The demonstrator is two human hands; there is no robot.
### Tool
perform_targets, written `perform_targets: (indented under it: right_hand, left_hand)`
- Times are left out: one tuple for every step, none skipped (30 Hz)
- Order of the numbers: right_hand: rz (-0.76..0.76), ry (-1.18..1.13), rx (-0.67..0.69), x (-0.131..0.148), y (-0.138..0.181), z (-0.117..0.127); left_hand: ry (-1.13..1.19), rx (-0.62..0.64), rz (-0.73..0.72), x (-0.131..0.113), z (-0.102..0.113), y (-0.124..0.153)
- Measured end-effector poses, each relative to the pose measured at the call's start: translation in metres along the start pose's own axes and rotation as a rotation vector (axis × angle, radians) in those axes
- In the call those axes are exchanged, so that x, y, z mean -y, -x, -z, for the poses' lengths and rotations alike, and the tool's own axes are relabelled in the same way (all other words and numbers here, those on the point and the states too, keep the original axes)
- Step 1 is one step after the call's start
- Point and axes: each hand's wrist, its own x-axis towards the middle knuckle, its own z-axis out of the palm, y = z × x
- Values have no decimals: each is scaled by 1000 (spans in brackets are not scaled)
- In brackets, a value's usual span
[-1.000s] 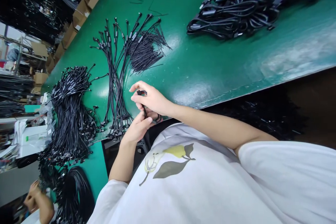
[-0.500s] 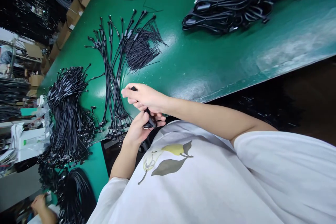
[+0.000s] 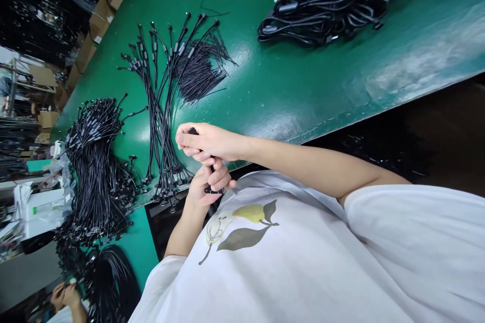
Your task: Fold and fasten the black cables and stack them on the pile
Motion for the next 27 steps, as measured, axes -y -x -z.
perform_targets:
  right_hand:
    - [-4, 9, -11, 0, 0, 2]
    - [-6, 22, -34, 0, 1, 3]
    - [-4, 34, -76, 1, 1, 5]
    - [1, 43, -138, 2, 1, 7]
    - [3, 49, -209, 4, 1, 8]
    - [-1, 48, -278, 5, 1, 8]
    - [-11, 40, -336, 7, 1, 9]
    - [-20, 24, -377, 8, 0, 9]
    - [-18, -2, -403, 9, -1, 8]
    - [-5, -34, -415, 10, -2, 7]
    - [15, -66, -420, 10, -4, 6]
    - [33, -93, -422, 9, -5, 6]
    - [39, -109, -419, 7, -6, 5]
    - [27, -111, -411, 6, -7, 5]
    - [-2, -94, -398, 3, -8, 5]
    - [-34, -55, -384, 1, -8, 6]
    - [-46, 13, -378, -1, -7, 8]
    - [-30, 126, -379, -3, -5, 11]
    - [22, 293, -383, -5, -3, 13]
    - [106, 513, -378, -6, 1, 16]
    - [204, 774, -343, -6, 5, 19]
    - [290, 1053, -274, -6, 9, 22]
    - [341, 1325, -178, -6, 14, 24]
    - [336, 1569, -72, -7, 18, 25]
    - [271, 1768, 18, -8, 23, 27]
    - [164, 1913, 90, -10, 27, 27]
    - [47, 2003, 145, -12, 31, 28]
  left_hand:
    - [-2, -17, -17, 0, -1, -1]
    - [-3, -23, -43, -1, -2, -3]
    - [-5, -18, -74, -2, -2, -5]
    - [-5, -10, -107, -3, -2, -6]
    - [-6, -5, -139, -5, -2, -8]
    - [-9, -5, -167, -6, -1, -10]
    - [-11, -14, -191, -7, -1, -12]
    - [-9, -35, -217, -7, 0, -14]
    - [-1, -62, -242, -6, 0, -16]
    - [12, -90, -261, -5, 0, -17]
    - [27, -112, -272, -3, -1, -18]
    - [40, -126, -275, -1, -1, -19]
    - [43, -129, -269, 1, -1, -19]
    - [32, -119, -254, 4, 0, -18]
    - [3, -101, -235, 6, 1, -17]
    - [-45, -87, -227, 8, 4, -16]
    - [-120, -89, -241, 9, 9, -15]
    - [-233, -120, -279, 11, 14, -13]
    - [-383, -185, -338, 12, 21, -12]
    - [-562, -272, -406, 12, 29, -11]
    - [-756, -369, -475, 13, 36, -10]
    - [-945, -453, -529, 13, 44, -10]
    - [-1113, -500, -564, 13, 50, -11]
    - [-1258, -520, -588, 13, 55, -11]
    - [-1380, -508, -604, 13, 59, -12]
    - [-1483, -479, -617, 12, 61, -13]
    - [-1567, -444, -626, 12, 62, -13]
